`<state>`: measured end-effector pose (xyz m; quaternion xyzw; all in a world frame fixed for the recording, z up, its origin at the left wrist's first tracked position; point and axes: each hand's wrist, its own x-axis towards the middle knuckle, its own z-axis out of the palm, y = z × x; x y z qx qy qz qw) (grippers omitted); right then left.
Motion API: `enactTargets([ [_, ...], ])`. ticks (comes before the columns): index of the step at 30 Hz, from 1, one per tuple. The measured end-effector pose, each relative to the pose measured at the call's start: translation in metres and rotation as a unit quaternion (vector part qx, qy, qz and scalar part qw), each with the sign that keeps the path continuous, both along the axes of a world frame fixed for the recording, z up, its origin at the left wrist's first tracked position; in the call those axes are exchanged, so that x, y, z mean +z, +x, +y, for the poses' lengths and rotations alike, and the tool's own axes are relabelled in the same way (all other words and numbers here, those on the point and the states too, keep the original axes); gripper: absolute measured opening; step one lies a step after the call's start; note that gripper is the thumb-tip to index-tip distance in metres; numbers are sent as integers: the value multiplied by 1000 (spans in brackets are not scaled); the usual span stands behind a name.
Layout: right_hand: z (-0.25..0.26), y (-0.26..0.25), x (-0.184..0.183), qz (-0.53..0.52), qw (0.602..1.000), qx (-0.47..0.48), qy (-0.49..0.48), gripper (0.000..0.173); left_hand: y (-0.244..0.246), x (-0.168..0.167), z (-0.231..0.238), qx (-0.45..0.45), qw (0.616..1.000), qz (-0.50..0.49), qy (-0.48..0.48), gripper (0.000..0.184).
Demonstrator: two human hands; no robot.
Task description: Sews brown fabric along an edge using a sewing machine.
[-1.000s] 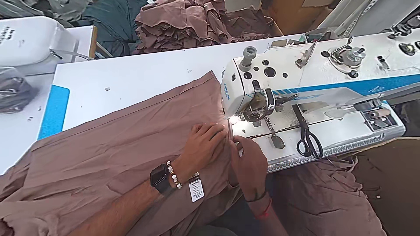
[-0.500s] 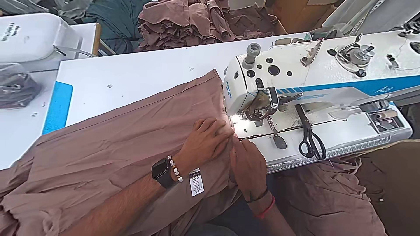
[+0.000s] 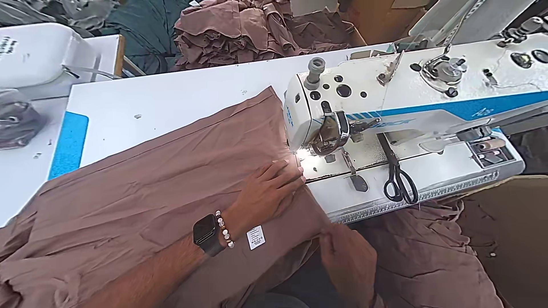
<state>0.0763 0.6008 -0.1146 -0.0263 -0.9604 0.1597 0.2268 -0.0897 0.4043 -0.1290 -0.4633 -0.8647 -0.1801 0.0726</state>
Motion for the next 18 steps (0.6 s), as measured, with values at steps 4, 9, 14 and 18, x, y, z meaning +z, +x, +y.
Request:
enactTargets([
  [4,8,-9,31,-170,985,3,23,10,2,1,3,10,1000,5,7,39],
  [9,-5,-45,33,-135,987,-40,-78,29,3,0,0,-2,999,-13,29,38],
  [14,-25,-80,-6,-59,985,-127,-98,19,2,1,-1,2,1000,-5,30,37],
  [18,-32,-78,-9,3,996,-87,-18,16,3,0,2,28,999,-2,23,37],
])
